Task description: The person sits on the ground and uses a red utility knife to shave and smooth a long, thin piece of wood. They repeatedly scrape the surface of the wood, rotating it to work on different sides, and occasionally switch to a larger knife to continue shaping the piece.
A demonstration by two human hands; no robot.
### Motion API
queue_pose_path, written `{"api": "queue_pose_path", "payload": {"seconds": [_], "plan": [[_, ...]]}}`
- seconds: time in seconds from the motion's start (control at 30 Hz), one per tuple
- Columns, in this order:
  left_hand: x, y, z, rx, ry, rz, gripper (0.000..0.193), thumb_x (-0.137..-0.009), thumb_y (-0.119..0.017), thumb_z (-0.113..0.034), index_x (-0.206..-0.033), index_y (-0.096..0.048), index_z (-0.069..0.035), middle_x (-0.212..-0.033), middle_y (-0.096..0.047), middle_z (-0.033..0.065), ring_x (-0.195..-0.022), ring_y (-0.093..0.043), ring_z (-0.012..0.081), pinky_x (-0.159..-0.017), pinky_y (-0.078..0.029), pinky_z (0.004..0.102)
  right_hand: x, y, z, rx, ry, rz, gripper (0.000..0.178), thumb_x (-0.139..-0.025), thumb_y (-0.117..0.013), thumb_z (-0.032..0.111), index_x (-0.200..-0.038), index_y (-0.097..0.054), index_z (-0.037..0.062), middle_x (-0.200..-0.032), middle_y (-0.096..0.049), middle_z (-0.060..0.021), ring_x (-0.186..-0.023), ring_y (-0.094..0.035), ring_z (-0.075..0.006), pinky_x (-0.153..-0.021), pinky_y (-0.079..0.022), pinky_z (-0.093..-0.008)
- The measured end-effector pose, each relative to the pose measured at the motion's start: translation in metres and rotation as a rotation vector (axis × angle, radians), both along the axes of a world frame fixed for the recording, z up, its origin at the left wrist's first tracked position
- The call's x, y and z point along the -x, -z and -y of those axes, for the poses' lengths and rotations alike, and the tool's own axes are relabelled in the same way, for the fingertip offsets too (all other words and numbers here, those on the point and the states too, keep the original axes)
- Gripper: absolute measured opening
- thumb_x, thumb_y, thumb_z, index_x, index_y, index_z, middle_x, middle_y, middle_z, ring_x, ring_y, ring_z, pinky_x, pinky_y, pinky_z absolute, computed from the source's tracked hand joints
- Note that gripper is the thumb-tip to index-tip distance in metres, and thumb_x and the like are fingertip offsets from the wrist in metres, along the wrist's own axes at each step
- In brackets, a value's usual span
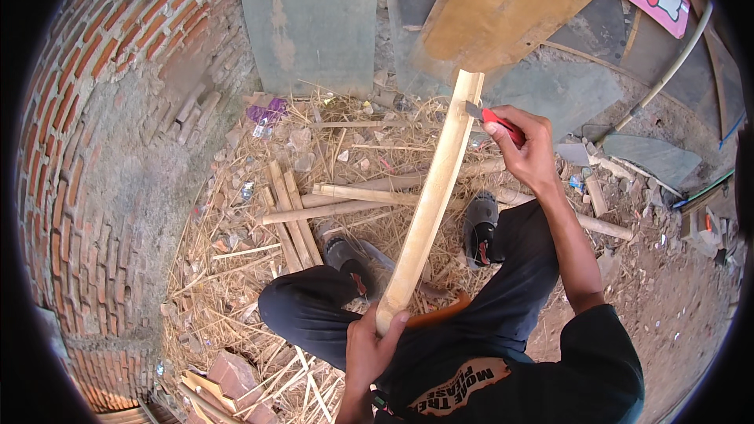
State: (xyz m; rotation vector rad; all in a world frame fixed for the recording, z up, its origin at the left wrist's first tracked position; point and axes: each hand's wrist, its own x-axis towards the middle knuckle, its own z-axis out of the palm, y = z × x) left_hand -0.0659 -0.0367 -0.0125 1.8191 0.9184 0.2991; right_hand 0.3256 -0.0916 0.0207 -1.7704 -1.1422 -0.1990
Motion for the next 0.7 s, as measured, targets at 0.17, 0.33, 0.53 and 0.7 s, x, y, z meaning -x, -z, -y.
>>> {"api": "queue_pose_path", "payload": {"seconds": [0.17,0.33,0.53,0.7], "plan": [[0.019,0.002,0.002,0.158,0.048,-0.05,0.037,-0.1,-0.079,-0.027,-0.122,-0.073,0.002,-0.08,-0.074,0.0193,-0.07,-0.077,0.0278,-0.067,-0.056,0.0369,-0.046,-0.012,-0.006,0.092,0.218,-0.053,0.032,-0.101,-0.077,0.029,-0.111,-0.079,-0.0014,-0.083,-0.075,-0.016,-0.069,-0.065,-0.0204,-0.068,-0.052,-0.0351],[0.025,-0.003,-0.002,0.025,-0.005,-0.024,0.034,-0.101,-0.079,-0.025,-0.121,-0.073,0.002,-0.077,-0.074,0.0156,-0.065,-0.07,0.0184,-0.065,-0.054,0.0333,-0.087,-0.011,0.007,0.36,0.224,-0.09,0.04,-0.103,-0.071,0.041,-0.111,-0.081,0.0035,-0.083,-0.074,-0.0189,-0.076,-0.069,-0.0299,-0.076,-0.054,-0.042],[0.009,0.013,-0.028,0.016,-0.127,0.063,0.028,-0.107,-0.072,-0.024,-0.113,-0.072,0.003,-0.077,-0.071,0.0088,-0.069,-0.063,0.0116,-0.065,-0.05,0.0313,-0.044,0.004,0.019,0.754,0.13,0.07,0.038,-0.105,-0.066,0.042,-0.111,-0.078,0.0071,-0.084,-0.074,-0.0231,-0.087,-0.072,-0.0412,-0.077,-0.054,-0.0486],[-0.013,0.023,-0.035,0.306,-0.029,0.253,0.032,-0.114,-0.06,-0.031,-0.122,-0.064,-0.001,-0.075,-0.047,-0.0076,-0.063,-0.037,0.0008,-0.054,-0.028,0.0217,0.043,-0.004,0.019,0.365,-0.126,-0.12,0.028,-0.103,-0.072,0.031,-0.109,-0.072,0.0032,-0.09,-0.074,-0.0179,-0.081,-0.072,-0.0396,-0.074,-0.056,-0.0463]]}}
